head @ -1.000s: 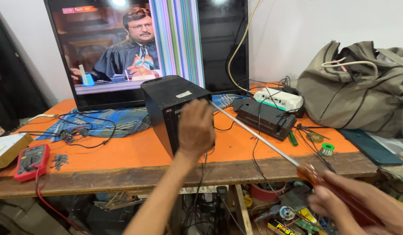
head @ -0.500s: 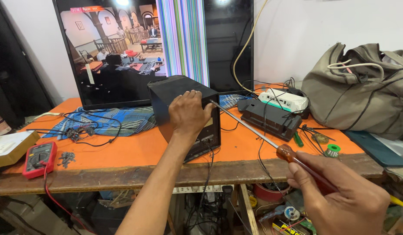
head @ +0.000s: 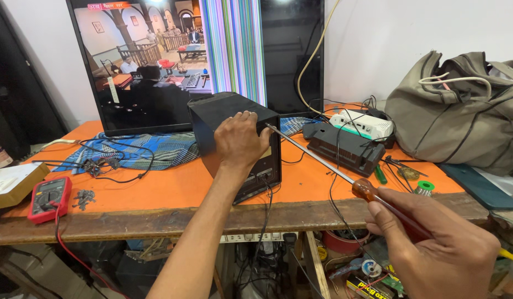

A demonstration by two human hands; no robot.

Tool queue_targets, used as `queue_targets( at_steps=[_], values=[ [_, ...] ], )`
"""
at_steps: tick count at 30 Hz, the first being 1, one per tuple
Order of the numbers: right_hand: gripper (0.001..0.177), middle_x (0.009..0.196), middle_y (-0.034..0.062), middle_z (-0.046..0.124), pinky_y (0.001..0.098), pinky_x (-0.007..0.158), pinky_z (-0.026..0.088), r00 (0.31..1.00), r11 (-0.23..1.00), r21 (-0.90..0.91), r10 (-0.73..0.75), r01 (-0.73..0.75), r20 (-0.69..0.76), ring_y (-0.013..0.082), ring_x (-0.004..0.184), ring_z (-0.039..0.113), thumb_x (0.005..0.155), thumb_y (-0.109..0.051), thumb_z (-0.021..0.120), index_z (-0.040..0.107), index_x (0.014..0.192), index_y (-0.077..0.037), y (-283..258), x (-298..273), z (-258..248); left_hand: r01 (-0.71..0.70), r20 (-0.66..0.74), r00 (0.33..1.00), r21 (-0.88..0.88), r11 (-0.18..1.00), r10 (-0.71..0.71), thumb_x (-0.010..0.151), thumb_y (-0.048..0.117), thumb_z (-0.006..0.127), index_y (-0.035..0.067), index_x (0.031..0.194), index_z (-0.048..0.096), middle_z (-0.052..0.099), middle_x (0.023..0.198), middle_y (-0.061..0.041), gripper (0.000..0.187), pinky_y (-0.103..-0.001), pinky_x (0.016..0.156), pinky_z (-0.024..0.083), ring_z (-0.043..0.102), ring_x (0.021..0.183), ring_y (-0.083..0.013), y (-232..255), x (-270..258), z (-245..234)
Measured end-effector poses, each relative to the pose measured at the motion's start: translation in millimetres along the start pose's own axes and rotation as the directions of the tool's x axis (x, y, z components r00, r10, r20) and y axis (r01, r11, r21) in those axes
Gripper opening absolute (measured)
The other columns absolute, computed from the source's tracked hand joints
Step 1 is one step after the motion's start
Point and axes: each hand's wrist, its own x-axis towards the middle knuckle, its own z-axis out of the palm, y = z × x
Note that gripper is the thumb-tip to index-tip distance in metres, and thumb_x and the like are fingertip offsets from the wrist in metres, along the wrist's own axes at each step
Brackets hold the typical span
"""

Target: The person uses a screwdriver to remove screws from the back panel of a black electronic box, then removes the panel to expose the internal circuit board and wires. The person manipulates the wires and components inside the box while a television in the background displays a program with visible vertical color bars.

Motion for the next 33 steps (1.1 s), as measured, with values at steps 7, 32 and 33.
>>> queue_targets(
  at_steps=[7,32,33],
  values=[
    [0.021,0.088,0.0149,0.079,0.0317,0.061,0.061,0.987,0.987,0.039,0.152,-0.154,0.051,0.0200,0.070,0.079,0.092,-0.004,0.069,0.075,0.109,0.007,8,6,-2,0.022,0.010,1.000,-0.011,1.000,-0.022,0.075,0.039,0.085,0.008,0.077,0.070,0.069,0.079,-0.006,0.035,-0.039,0.070,0.054,0.070,0.079,-0.0242,1,0,0],
    [0.034,0.076,0.0069,0.068,0.0328,0.046,0.052,0.928,0.865,-0.392,-0.194,0.315,0.317,0.0200,0.056,0.062,0.087,-0.016,0.076,0.081,0.120,-0.014,2,35,-28,-0.002,-0.032,0.999,0.014,1.000,0.003,0.077,0.029,0.084,0.010,0.079,0.071,0.072,0.085,-0.005,0.023,-0.038,0.076,0.055,0.071,0.086,-0.0227,-3,-4,10],
    [0.033,0.081,0.0092,0.068,0.0315,0.049,0.052,0.900,0.849,-0.341,-0.300,0.404,0.317,0.0196,0.061,0.064,0.085,-0.014,0.074,0.079,0.118,-0.012,3,35,-29,-0.001,-0.033,0.999,0.008,1.000,0.001,0.076,0.028,0.083,0.010,0.079,0.071,0.072,0.084,-0.005,0.022,-0.038,0.076,0.055,0.071,0.086,-0.0228,-3,-4,12]
  ],
)
